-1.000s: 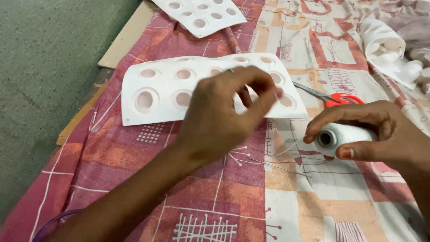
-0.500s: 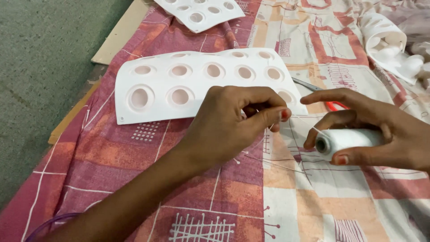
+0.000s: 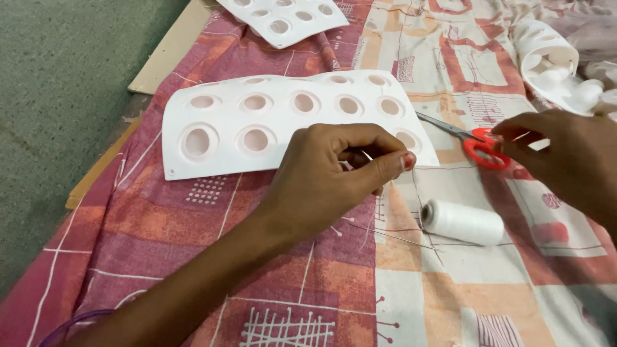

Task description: Preparing wick bases by threading cotton string through plastic molds.

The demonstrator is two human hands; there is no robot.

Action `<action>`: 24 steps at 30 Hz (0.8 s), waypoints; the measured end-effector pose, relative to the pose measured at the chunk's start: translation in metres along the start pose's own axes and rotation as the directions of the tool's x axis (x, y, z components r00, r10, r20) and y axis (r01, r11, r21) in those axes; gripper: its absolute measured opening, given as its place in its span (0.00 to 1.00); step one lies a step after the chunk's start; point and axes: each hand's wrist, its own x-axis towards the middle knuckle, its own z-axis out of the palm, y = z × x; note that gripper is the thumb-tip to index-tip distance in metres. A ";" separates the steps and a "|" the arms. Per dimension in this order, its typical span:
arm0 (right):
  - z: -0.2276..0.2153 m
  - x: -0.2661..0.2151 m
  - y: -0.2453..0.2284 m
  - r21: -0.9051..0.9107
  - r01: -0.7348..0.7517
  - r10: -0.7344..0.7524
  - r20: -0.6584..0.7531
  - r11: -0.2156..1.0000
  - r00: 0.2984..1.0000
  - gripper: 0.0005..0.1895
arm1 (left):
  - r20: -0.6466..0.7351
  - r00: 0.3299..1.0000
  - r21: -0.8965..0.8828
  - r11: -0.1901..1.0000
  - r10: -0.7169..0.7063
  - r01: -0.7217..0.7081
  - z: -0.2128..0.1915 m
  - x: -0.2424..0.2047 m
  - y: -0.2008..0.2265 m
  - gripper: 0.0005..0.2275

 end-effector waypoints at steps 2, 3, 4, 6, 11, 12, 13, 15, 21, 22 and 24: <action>0.002 0.000 0.001 -0.058 0.101 -0.105 -0.074 0.993 0.992 0.16 | -0.010 1.000 0.033 0.999 0.013 -0.013 -0.001 0.001 0.004 0.07; -0.004 -0.004 -0.014 -0.160 0.068 -0.070 -0.011 0.985 0.997 0.16 | -0.023 1.000 0.047 0.999 -0.017 0.018 -0.002 0.000 0.007 0.07; -0.010 -0.006 -0.030 -0.263 0.042 -0.030 0.048 0.964 0.998 0.16 | -0.039 0.998 0.060 0.997 -0.047 0.049 -0.003 0.000 0.010 0.07; -0.020 -0.009 -0.049 -0.254 -0.128 0.159 0.107 0.959 0.981 0.17 | -0.043 0.999 0.071 0.997 -0.033 0.036 -0.005 0.002 0.004 0.07; -0.014 -0.013 -0.047 -0.228 -0.322 0.359 0.147 0.919 0.921 0.18 | -0.023 0.999 0.074 0.997 0.038 -0.036 -0.010 0.007 -0.008 0.07; -0.006 -0.012 -0.037 -0.260 -0.138 0.141 -0.007 0.956 0.990 0.21 | -0.019 0.995 0.064 0.994 0.095 -0.094 -0.010 0.007 -0.009 0.06; 0.002 -0.012 -0.027 -0.320 0.039 -0.093 -0.153 0.947 0.984 0.24 | -0.015 0.988 0.053 0.987 0.153 -0.152 -0.010 0.007 -0.011 0.06; 0.004 -0.009 -0.020 -0.227 0.034 -0.059 -0.102 0.973 0.993 0.23 | 0.013 0.997 -0.002 0.997 0.081 -0.081 -0.009 0.008 -0.008 0.07; -0.010 -0.015 -0.048 -0.274 -0.185 0.201 0.032 0.944 0.979 0.26 | 0.203 0.979 -0.289 0.956 0.008 0.052 -0.005 -0.001 -0.007 0.10; -0.015 -0.015 -0.050 -0.311 -0.235 0.262 0.049 0.921 0.964 0.28 | 0.259 0.964 -0.330 0.943 0.049 0.041 -0.004 0.000 -0.006 0.10; -0.012 -0.012 -0.037 -0.285 -0.248 0.270 0.041 0.926 0.962 0.27 | 0.253 0.967 -0.314 0.947 0.016 0.067 -0.008 -0.005 0.001 0.09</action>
